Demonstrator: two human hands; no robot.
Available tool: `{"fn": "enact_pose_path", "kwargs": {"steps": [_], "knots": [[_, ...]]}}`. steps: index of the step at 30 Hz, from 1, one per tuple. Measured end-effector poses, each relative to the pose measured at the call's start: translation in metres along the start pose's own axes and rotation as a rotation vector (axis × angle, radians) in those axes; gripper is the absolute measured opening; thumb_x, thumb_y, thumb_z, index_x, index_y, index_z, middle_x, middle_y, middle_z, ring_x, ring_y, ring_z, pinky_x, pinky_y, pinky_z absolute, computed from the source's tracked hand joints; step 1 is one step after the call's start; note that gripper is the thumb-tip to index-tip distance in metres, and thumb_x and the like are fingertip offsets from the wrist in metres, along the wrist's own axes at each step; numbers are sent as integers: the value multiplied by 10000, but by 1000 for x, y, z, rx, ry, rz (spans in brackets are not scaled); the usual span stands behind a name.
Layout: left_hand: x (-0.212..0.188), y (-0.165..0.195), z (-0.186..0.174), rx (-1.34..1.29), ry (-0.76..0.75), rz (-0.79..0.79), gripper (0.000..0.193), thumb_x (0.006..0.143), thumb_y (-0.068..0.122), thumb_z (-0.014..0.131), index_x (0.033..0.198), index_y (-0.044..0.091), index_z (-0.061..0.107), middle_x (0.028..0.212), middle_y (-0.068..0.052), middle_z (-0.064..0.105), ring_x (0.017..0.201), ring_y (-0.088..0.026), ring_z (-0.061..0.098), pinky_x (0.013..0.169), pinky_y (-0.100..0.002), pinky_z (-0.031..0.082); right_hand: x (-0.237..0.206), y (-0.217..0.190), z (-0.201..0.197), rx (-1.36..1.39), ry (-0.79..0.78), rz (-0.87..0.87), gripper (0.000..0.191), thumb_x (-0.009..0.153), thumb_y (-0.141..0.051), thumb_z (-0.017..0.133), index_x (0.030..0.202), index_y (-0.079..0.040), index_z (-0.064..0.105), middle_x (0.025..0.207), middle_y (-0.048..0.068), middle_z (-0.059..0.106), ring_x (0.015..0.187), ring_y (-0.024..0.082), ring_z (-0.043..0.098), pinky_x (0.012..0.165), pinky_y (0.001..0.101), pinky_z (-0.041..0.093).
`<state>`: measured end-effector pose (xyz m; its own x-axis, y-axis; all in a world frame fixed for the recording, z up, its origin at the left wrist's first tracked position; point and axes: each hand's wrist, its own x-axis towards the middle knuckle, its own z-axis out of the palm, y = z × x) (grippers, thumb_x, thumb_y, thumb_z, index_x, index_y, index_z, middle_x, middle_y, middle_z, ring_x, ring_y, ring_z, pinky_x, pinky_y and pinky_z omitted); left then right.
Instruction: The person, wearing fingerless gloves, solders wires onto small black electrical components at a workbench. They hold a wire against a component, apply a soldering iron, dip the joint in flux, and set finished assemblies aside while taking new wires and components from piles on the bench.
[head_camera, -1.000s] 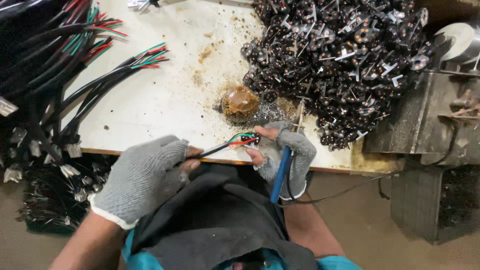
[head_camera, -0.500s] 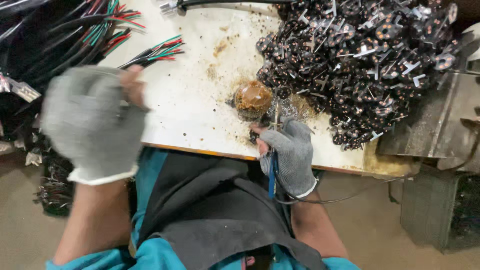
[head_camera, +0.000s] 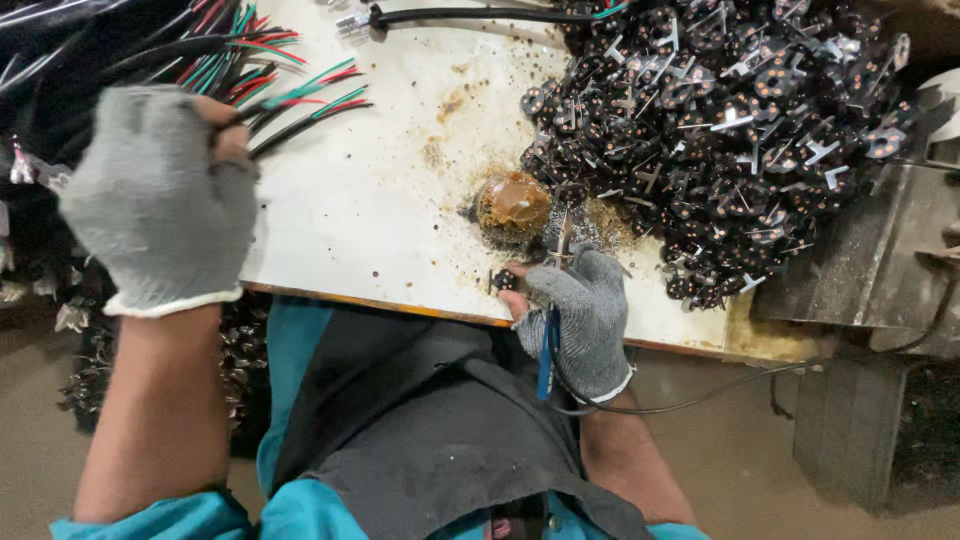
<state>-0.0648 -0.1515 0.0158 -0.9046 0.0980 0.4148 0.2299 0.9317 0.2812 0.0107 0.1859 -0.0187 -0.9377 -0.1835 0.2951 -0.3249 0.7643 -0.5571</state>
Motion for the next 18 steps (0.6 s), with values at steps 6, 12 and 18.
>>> {"fn": "enact_pose_path", "kwargs": {"steps": [6, 12, 18], "knots": [[-8, 9, -51, -499, 154, -406, 137, 928, 156, 734, 1049, 94, 723, 915, -110, 662, 784, -271, 662, 692, -404, 515, 2, -3, 1, -5, -1, 2, 305, 745, -280, 912, 982, -137, 783, 872, 71, 715, 858, 331, 599, 867, 417, 469], [-10, 60, -51, -573, -644, -76, 156, 852, 188, 728, 988, 117, 755, 780, -119, 669, 708, -315, 672, 627, -435, 515, -12, -24, -10, 424, 59, 182, 410, 863, -370, 864, 1092, -56, 731, 1052, 82, 762, 952, 235, 699, 919, 353, 545], [-39, 112, 10, -902, -787, 181, 179, 880, 157, 689, 1053, 111, 692, 844, -116, 679, 788, -349, 683, 683, -453, 531, -66, -23, -11, 738, -10, 618, 405, 957, -399, 815, 1099, -23, 757, 1045, 111, 797, 938, 237, 768, 890, 329, 620]]}}
